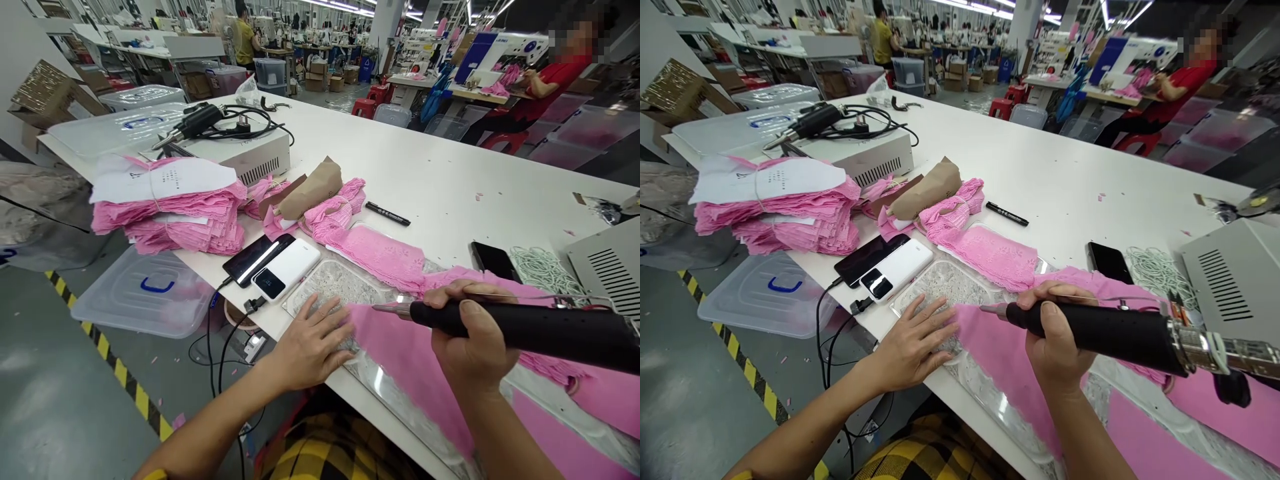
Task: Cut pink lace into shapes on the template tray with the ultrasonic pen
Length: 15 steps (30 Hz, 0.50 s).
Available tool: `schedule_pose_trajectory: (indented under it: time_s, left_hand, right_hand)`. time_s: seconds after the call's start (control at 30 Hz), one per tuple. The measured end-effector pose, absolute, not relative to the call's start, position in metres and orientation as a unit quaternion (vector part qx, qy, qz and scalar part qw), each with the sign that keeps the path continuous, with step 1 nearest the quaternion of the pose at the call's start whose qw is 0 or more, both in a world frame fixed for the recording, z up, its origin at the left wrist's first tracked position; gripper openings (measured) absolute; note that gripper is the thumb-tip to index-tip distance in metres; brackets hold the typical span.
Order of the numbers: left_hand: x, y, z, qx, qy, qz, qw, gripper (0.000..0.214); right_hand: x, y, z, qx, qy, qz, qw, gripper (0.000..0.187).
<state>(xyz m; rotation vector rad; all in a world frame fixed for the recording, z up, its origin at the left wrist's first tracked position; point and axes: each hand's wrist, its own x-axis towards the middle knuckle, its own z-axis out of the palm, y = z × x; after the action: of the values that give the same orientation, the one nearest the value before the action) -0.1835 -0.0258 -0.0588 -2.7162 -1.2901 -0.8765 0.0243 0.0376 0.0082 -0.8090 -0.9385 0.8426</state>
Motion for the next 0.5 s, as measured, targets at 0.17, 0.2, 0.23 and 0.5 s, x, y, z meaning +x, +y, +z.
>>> schedule_pose_trajectory:
  time_s: [0.17,0.2,0.23,0.5]
  left_hand:
    - [-0.1857,-0.0265,-0.0607,-0.865,-0.416,-0.282,0.004,0.038]
    - [-0.1857,-0.0265,-0.0611,-0.864,-0.416,-0.282,0.003,0.038]
    - [-0.1855,-0.0265,-0.0615,-0.864,-0.416,-0.283,0.002,0.038]
    - [-0.1895,-0.0286,-0.0621,-0.871,-0.408,-0.275,0.007,0.037]
  right_hand:
    - [0.0228,0.0384,0.0059,-0.367,-0.444,0.380,0.724,0.011]
    - [0.0230,0.0383,0.0056,-0.368,-0.445,0.379,0.723,0.011]
    - [0.0232,0.0380,0.0053,-0.369,-0.446,0.377,0.723,0.011]
    - [0.0143,0.0353,0.0076,-0.357,-0.433,0.399,0.725,0.014]
